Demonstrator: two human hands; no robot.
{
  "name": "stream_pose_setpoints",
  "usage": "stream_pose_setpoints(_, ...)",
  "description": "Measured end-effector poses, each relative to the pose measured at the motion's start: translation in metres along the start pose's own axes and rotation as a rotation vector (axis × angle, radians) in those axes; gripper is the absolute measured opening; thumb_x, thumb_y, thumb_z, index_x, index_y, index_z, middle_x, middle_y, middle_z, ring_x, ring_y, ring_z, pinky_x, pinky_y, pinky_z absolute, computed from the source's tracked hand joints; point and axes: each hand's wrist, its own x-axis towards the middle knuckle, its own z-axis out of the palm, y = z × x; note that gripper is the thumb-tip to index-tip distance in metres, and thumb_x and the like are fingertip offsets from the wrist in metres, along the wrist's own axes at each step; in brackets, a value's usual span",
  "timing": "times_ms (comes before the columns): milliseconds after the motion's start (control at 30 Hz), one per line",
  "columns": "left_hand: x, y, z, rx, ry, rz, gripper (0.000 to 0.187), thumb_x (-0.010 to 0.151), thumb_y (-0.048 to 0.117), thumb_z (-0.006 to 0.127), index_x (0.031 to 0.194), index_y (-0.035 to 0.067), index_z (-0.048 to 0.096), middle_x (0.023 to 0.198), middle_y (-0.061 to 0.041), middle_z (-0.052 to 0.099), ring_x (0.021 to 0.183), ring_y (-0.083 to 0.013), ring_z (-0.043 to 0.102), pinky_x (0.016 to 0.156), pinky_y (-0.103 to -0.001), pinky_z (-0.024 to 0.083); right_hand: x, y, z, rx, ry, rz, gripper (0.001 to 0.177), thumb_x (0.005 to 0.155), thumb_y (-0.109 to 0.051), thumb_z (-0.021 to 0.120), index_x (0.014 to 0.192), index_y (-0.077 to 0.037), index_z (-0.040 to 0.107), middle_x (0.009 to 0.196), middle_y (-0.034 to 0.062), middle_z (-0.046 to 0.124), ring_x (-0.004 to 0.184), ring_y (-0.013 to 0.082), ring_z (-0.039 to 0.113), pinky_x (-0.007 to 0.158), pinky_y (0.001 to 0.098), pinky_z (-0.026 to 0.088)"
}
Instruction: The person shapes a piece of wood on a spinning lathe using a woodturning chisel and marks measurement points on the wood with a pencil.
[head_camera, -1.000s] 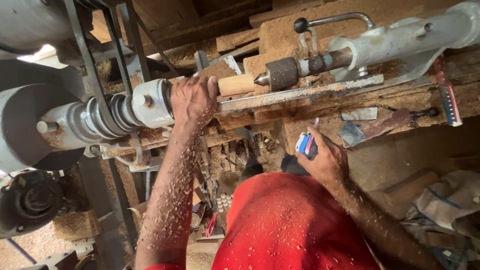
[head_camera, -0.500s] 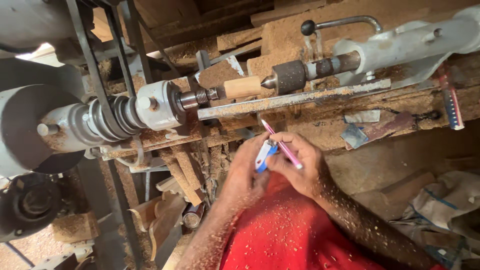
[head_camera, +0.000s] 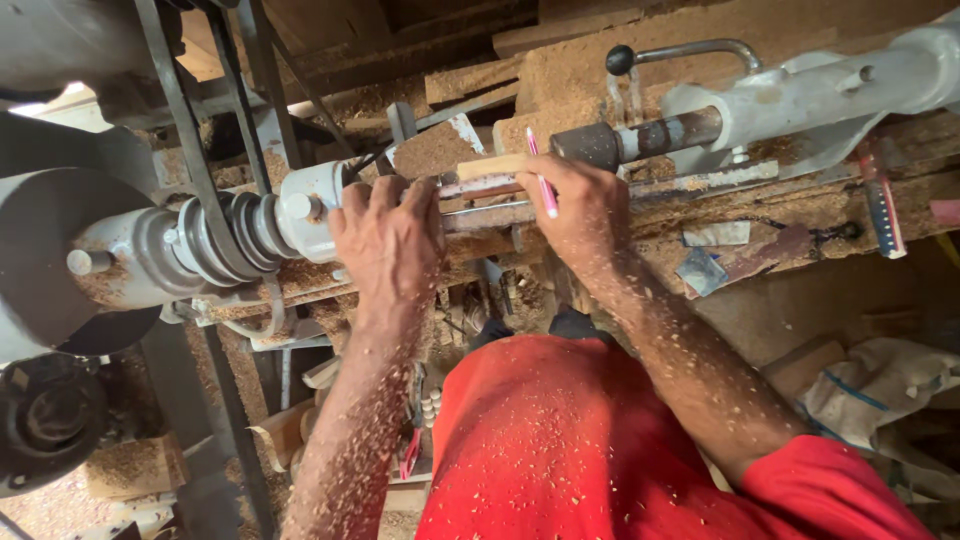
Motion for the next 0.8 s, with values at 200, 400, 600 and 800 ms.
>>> stream_pose_setpoints(200,-0.003,-0.007,0.03,0.023,0.037,-0.017,0.016,0.097,0.031,0.072,0.11,0.026,0.078,0.11,-0.002,0.072,0.088,-0.0222,0.054,0.071,-0.039,0.04,-0.016,0.012,-0.005,0.177,0.08,-0.113,0.033,0.1,-0.004,0.075,0.131,0.004,0.066,0.11,0.0177,0.073,0.088,0.0208,0.072,0.069,0.0293,0.061)
stream_pose_setpoints(400,-0.002,-0.002,0.015,-0.04,0.044,-0.035,0.014,0.093,0.027,0.075,0.106,0.024,0.078,0.107,-0.002,0.07,0.092,-0.0232,0.055,0.076,-0.041,0.04,-0.053,0.047,0.006,1.007,0.11,0.357,0.014,0.102,-0.001,0.071,0.107,0.0,0.058,0.087,0.008,0.068,0.069,0.0112,0.067,0.062,0.0287,0.06)
stream_pose_setpoints(600,-0.005,0.004,0.002,-0.079,0.075,-0.042,0.021,0.09,0.028,0.076,0.109,0.02,0.076,0.105,-0.005,0.068,0.095,-0.0259,0.056,0.078,-0.043,0.04,-0.034,0.047,0.022,0.91,-0.053,0.153,0.014,0.1,-0.003,0.056,0.113,-0.001,0.061,0.094,0.0097,0.073,0.078,0.0146,0.074,0.068,0.0293,0.066)
stream_pose_setpoints(800,-0.005,0.005,0.0,-0.121,0.101,-0.053,0.024,0.087,0.025,0.077,0.11,0.019,0.076,0.11,-0.006,0.067,0.097,-0.0272,0.057,0.078,-0.044,0.041,-0.017,0.032,0.035,0.376,-0.01,-0.058,0.01,0.091,-0.005,0.074,0.091,-0.005,0.064,0.085,0.0076,0.075,0.074,0.0127,0.073,0.066,0.0283,0.059)
